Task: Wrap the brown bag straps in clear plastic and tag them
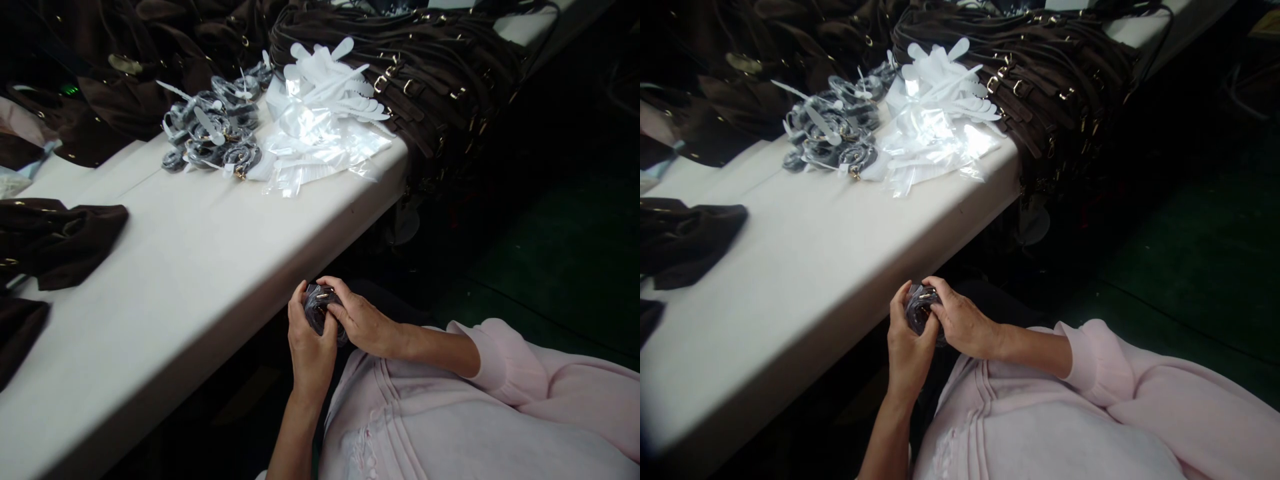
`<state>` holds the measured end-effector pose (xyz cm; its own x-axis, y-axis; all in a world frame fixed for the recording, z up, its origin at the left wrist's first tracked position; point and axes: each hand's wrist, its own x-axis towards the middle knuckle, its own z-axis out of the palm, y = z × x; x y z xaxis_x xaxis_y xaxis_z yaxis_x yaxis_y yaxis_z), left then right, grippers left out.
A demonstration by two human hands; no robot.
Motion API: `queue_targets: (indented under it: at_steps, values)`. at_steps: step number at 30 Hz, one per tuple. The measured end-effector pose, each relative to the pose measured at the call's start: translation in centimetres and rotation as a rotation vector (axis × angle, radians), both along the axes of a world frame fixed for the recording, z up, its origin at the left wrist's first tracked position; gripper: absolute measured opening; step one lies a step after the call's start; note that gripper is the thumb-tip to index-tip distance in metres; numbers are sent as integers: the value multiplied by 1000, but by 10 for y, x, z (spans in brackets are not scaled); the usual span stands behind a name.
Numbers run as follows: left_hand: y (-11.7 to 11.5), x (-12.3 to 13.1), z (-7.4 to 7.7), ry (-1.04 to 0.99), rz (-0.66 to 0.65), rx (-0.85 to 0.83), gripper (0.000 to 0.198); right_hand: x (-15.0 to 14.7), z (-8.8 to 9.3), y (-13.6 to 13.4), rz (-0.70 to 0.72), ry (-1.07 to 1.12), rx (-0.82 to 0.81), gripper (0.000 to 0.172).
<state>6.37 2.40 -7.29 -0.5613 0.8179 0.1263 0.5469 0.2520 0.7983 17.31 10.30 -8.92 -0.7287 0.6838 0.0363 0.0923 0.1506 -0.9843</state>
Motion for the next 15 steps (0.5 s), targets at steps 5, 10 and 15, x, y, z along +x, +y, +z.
queue_targets:
  at_steps: [5, 10, 15]
  values:
    - [-5, 5, 10, 257, 63, 167, 21, -1, -9, 3, -117, -50, -48, 44]
    - [-12, 17, 4, 56, -64, 64, 15, -3, -19, 3, -183, -19, 125, 48]
    - [-11, 28, 2, -229, -46, -49, 32, -5, -34, 0, -219, 0, 515, 54]
